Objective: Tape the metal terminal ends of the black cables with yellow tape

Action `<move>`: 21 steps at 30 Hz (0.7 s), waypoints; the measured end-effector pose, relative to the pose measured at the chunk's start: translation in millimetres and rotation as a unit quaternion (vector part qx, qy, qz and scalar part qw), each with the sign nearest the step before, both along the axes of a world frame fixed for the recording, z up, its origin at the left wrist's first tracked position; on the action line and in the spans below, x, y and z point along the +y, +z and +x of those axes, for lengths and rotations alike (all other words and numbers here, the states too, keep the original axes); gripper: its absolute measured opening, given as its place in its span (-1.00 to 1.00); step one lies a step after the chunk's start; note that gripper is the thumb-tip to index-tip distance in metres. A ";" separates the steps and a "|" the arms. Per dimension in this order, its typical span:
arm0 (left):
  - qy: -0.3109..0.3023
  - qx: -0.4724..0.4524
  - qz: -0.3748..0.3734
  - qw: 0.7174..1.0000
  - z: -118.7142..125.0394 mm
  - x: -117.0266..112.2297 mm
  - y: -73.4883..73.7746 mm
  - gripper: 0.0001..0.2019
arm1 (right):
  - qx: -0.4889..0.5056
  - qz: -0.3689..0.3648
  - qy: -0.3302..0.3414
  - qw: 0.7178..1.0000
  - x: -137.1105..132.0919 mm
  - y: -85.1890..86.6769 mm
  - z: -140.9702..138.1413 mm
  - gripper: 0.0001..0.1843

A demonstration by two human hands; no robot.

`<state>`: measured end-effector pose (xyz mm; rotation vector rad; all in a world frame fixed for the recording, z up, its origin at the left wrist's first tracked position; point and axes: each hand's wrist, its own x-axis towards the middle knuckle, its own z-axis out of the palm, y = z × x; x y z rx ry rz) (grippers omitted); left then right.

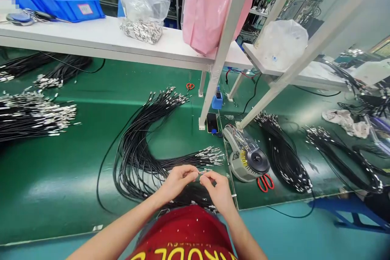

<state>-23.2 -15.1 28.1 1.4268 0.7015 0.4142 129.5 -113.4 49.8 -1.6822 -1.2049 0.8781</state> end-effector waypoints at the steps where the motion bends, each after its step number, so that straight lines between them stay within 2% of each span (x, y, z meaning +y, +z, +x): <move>1: 0.000 0.000 -0.003 1.000 -0.1 0.2 0.8 -0.71 | 0.002 -0.002 -0.003 1.000 0.8 -0.1 -0.4 -0.77; 21: 0.000 -0.013 -0.036 0.999 -0.4 0.1 9.0 -0.72 | -0.009 -0.005 -0.035 0.999 6.6 -0.9 -4.3 -0.71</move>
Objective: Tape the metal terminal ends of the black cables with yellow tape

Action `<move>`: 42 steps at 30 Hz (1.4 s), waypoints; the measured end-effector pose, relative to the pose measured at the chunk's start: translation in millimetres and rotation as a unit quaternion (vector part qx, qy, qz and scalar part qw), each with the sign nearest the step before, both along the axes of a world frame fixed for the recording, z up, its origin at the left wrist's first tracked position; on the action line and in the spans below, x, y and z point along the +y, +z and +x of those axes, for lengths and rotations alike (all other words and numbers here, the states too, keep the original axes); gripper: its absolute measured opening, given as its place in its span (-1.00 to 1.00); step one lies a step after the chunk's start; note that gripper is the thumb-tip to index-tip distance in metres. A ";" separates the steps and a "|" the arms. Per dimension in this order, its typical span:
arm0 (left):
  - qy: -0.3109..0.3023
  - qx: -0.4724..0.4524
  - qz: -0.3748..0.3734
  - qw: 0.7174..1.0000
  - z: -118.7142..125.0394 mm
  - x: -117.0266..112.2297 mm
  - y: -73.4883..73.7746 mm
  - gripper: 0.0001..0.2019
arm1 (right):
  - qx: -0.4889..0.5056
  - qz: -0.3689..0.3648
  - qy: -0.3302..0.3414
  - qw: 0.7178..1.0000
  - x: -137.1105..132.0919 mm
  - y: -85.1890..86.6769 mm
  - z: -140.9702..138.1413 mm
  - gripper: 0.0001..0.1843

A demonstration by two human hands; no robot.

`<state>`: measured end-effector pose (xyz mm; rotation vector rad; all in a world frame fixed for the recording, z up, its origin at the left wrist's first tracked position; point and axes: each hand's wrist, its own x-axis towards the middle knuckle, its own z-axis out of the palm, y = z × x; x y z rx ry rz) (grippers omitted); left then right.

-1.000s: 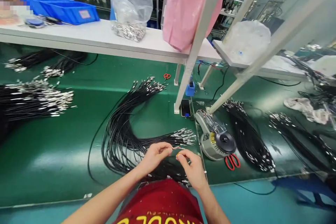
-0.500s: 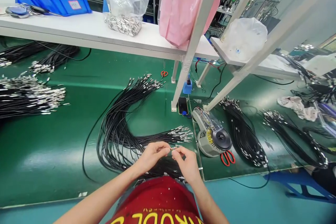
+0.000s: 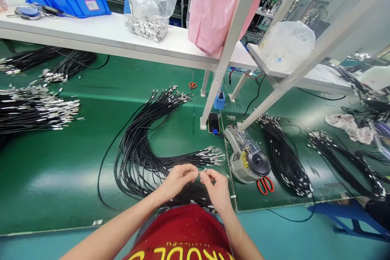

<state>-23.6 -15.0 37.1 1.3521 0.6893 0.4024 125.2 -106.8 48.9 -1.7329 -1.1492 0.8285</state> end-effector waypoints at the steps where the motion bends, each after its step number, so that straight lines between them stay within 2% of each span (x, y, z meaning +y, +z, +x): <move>1: -0.002 -0.001 -0.008 1.000 0.1 0.5 0.9 -0.72 | -0.004 0.003 -0.003 1.000 -0.1 -0.9 -0.5 -0.72; 5: 0.002 0.000 -0.063 0.998 0.0 2.3 5.3 -0.70 | -0.053 0.029 0.008 0.998 -2.1 -5.4 -0.6 -0.81; 8: -0.024 0.009 -0.080 0.996 -1.3 3.3 8.4 -0.71 | -0.087 0.036 0.012 0.996 -2.7 -8.5 0.1 -0.80; 12: -0.039 0.024 -0.041 0.998 -3.8 3.6 10.3 -0.71 | -0.043 0.021 -0.011 0.999 -2.5 -8.9 1.3 -0.78; 15: -0.036 0.036 0.012 0.999 -4.9 2.4 11.0 -0.72 | -0.007 -0.005 -0.031 0.999 -5.3 -2.6 3.5 -0.76; 20: -0.037 0.040 0.034 0.998 -1.0 -3.9 12.2 -0.76 | -0.057 -0.013 -0.020 0.998 -11.2 10.8 5.5 -0.75; 23: -0.013 0.019 0.045 0.999 3.7 -8.8 7.8 -0.71 | -0.035 -0.008 -0.026 0.999 -12.3 11.3 4.5 -0.72; 25: 0.027 0.002 0.121 0.992 5.5 -10.9 1.1 -0.77 | 0.006 -0.005 -0.035 0.999 -12.1 8.1 3.5 -0.70; 27: 0.036 -0.009 0.244 0.969 4.6 -11.3 -7.1 -0.79 | 0.064 -0.003 -0.053 0.997 -11.5 3.2 2.6 -0.69; 29: -0.014 -0.010 0.353 0.935 0.8 -10.0 -14.4 -0.76 | 0.134 -0.007 -0.074 0.988 -10.9 -2.0 2.3 -0.69; 31: -0.080 -0.012 0.410 0.909 -4.8 -8.2 -18.3 -0.71 | 0.195 -0.013 -0.091 0.977 -10.5 -5.7 2.4 -0.69; 33: -0.110 -0.016 0.410 0.905 -10.6 -6.8 -18.0 -0.69 | 0.229 -0.014 -0.102 0.968 -10.4 -7.2 2.9 -0.69; 38: -0.063 0.054 0.313 0.946 -15.0 -5.1 -7.1 -0.72 | 0.223 -0.009 -0.092 0.970 -11.5 -4.6 4.7 -0.70; 42: -0.112 0.083 0.287 0.948 -7.4 -3.8 0.3 -0.60 | 0.162 -0.013 -0.050 0.985 -13.1 2.6 5.5 -0.72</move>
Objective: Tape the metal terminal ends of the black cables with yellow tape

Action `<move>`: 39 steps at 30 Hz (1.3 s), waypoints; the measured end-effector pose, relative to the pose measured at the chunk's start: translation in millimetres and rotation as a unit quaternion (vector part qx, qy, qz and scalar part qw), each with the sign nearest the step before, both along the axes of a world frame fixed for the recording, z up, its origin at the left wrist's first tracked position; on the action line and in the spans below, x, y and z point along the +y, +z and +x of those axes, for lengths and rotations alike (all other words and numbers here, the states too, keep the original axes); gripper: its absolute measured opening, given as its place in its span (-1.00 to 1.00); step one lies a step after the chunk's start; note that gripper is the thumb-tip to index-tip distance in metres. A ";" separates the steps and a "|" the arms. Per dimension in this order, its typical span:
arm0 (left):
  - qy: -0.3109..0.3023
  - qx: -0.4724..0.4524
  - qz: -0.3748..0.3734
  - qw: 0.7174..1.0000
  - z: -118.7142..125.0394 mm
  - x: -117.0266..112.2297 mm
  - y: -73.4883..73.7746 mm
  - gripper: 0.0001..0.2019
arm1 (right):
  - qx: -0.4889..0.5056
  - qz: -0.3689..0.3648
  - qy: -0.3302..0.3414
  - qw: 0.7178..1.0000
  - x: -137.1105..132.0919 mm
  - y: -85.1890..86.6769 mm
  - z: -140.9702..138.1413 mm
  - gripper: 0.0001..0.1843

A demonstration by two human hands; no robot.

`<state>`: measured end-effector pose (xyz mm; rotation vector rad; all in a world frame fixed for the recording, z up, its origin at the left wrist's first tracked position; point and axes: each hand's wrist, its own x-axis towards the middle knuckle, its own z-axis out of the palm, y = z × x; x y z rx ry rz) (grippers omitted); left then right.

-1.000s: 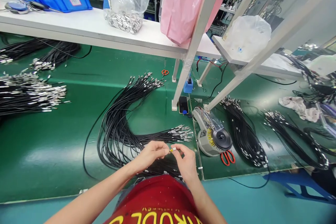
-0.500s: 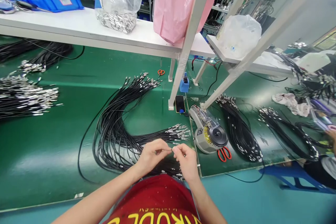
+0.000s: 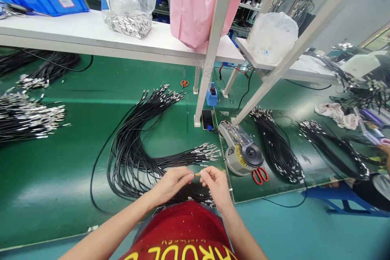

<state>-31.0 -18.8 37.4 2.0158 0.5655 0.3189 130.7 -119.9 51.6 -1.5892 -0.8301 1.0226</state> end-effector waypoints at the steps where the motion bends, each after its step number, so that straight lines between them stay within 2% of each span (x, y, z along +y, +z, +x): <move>1: -0.006 0.003 -0.006 1.000 2.2 0.1 1.3 -0.59 | -0.033 -0.005 0.010 0.999 -0.5 2.8 0.1 -0.75; 4: -0.022 0.013 -0.034 0.999 7.2 0.1 4.9 -0.58 | -0.136 -0.020 0.022 0.990 -2.0 11.1 1.2 -0.85; 6: -0.036 0.013 -0.053 0.998 9.0 0.4 7.1 -0.61 | -0.158 -0.019 0.028 0.987 -3.4 13.6 3.6 -0.86; 11: -0.010 0.015 -0.049 0.999 12.7 2.2 9.4 -0.63 | -0.066 -0.019 0.047 0.997 -8.0 6.1 13.6 -0.77; 14: -0.025 0.009 -0.063 0.998 15.2 0.9 8.7 -0.59 | -0.033 -0.018 0.054 0.998 -10.5 2.7 16.9 -0.72; 20: -0.019 -0.016 -0.083 0.996 15.9 -4.4 4.1 -0.58 | -0.095 -0.018 0.056 0.994 -13.7 13.0 14.7 -0.77; 24: -0.010 -0.018 -0.168 0.986 13.3 -3.3 0.3 -0.58 | -0.100 -0.013 0.074 0.992 -15.1 17.6 11.2 -0.78; 27: -0.006 -0.027 -0.211 0.977 13.2 -2.6 3.1 -0.57 | -0.094 -0.010 0.080 0.992 -15.6 17.0 8.9 -0.79; 31: -0.019 -0.025 -0.215 0.976 15.5 -3.3 7.4 -0.54 | -0.076 -0.016 0.080 0.994 -14.7 14.5 10.0 -0.80; 34: -0.040 -0.019 -0.176 0.983 13.6 1.1 -4.3 -0.55 | -0.086 -0.024 0.056 0.994 -14.5 8.5 16.5 -0.79; 36: -0.049 -0.001 -0.118 0.992 7.8 7.9 -22.6 -0.59 | -0.101 -0.035 0.032 0.994 -16.8 -2.0 24.0 -0.79; 39: -0.053 0.050 -0.023 0.997 -7.4 19.1 -56.5 -0.64 | -0.125 -0.069 0.006 0.990 -26.3 -27.2 40.0 -0.78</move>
